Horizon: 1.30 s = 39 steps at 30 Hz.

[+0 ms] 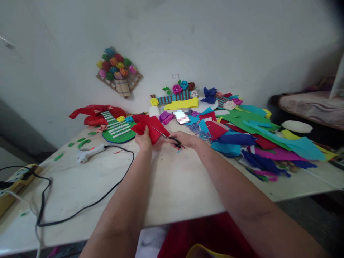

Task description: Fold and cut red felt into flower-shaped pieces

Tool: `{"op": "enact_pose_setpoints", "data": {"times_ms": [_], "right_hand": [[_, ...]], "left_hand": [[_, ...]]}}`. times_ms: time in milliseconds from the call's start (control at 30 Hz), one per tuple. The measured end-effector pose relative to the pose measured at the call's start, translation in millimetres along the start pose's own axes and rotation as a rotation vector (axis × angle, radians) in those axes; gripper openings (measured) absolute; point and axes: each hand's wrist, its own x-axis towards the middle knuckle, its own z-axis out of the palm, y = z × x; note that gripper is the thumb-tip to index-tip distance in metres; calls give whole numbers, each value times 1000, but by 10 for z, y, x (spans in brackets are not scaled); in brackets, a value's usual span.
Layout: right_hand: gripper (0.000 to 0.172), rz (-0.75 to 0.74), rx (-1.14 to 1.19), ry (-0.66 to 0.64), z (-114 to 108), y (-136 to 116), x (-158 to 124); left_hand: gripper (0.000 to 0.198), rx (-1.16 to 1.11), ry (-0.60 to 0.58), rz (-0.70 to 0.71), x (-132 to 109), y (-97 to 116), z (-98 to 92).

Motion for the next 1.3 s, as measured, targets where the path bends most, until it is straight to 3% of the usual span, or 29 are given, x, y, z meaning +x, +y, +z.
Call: {"op": "enact_pose_setpoints", "data": {"times_ms": [333, 600, 1300], "right_hand": [[31, 4, 37, -16, 4, 2, 16], [40, -34, 89, -69, -7, 12, -5], [35, -49, 202, -91, -23, 116, 62]], "left_hand": [[38, -44, 0, 3, -20, 52, 25], [38, -116, -64, 7, -75, 65, 49], [33, -164, -25, -5, -99, 152, 56]]}}
